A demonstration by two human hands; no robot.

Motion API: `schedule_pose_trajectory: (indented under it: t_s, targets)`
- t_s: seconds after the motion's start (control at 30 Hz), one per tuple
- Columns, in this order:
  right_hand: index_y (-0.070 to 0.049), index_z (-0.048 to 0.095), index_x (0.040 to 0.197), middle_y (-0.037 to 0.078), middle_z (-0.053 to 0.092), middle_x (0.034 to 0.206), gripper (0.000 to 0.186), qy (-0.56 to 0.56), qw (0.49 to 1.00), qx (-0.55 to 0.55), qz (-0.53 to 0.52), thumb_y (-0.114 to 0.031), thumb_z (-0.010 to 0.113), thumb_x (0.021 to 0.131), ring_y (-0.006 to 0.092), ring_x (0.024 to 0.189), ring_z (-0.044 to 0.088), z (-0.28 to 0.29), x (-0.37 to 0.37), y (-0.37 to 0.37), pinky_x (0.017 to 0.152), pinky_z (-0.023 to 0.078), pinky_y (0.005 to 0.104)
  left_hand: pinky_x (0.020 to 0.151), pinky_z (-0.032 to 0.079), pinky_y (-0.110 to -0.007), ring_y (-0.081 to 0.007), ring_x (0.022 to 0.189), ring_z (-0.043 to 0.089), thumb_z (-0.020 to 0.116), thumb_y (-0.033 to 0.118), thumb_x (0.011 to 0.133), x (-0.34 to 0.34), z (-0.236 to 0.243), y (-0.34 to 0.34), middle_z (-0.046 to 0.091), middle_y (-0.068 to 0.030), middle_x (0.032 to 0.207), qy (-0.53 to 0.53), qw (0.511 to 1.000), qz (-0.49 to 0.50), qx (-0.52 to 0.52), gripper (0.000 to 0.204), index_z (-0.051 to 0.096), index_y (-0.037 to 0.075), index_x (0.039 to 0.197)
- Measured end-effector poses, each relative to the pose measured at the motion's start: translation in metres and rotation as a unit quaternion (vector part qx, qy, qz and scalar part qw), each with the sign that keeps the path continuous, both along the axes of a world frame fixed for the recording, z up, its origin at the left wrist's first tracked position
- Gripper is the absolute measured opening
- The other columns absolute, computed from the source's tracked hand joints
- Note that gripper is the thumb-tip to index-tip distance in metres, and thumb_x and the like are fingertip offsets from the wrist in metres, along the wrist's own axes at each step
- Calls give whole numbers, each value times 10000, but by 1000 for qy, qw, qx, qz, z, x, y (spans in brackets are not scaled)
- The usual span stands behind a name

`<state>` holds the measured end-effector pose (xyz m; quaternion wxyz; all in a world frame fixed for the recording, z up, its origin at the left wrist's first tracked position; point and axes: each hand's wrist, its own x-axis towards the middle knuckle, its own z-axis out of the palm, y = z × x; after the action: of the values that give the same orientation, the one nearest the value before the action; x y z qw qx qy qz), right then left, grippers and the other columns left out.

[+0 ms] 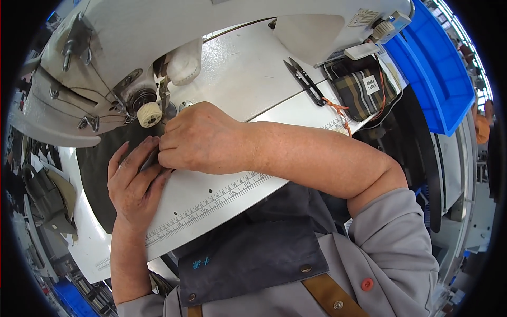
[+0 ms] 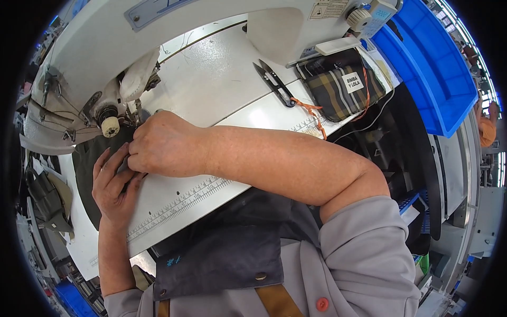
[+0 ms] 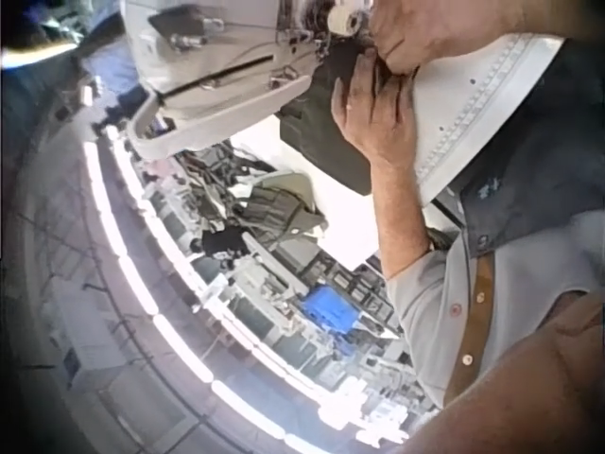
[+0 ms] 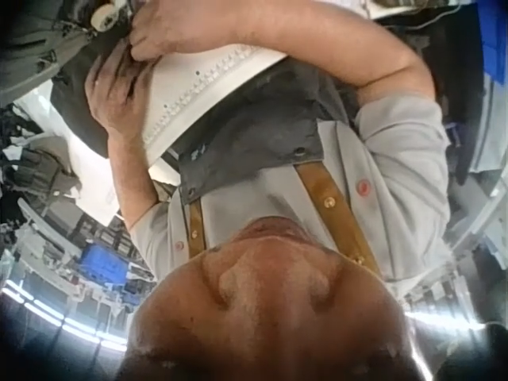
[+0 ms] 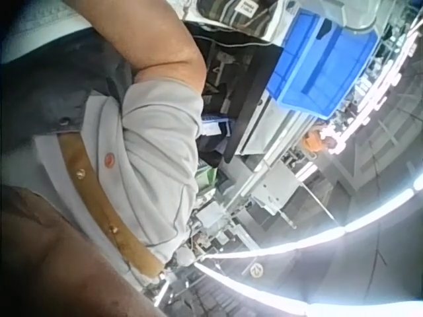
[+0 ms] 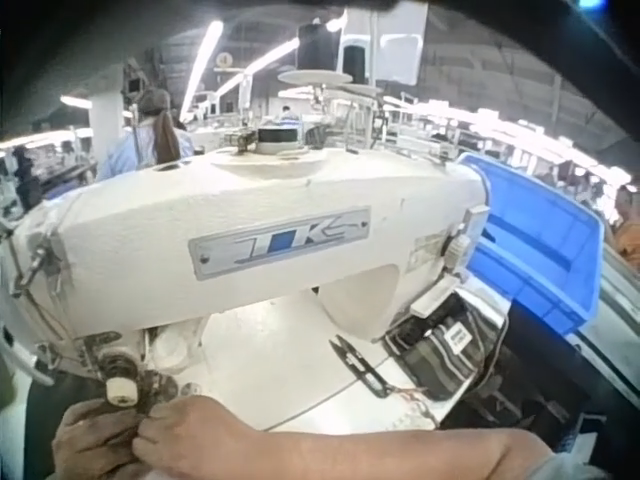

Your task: Sewing the seams of green canvas bags using an industrial sewing machine.

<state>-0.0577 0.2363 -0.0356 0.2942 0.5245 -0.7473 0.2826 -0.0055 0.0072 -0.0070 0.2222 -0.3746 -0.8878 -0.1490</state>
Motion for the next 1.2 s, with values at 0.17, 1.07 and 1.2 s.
schedule_pose_trajectory:
  t_s: [0.17,1.07,1.2]
  targets:
    - [-153,655,799,-44,653,840,74,17,1000,-20,-12,-177,720,777,158,861,666,0,1,-3,651,552,332,1078,508,-459,-250,1170,714,873,128,752,4,-1,0,759,-93,1256,20,999,29,39,175,788,62,889]
    - [-111,658,795,8,674,811,97,12,1000,1,-9,-144,735,745,191,762,707,4,5,3,622,584,354,983,572,-431,-229,964,765,890,37,742,11,-1,2,802,-77,1040,56,996,11,72,219,790,52,935]
    - [-122,640,778,-3,645,793,112,52,998,6,-20,-152,739,735,184,749,688,10,6,6,619,576,350,939,632,-417,-236,929,776,881,-18,739,10,-6,2,813,-87,1009,61,995,6,83,197,773,38,893]
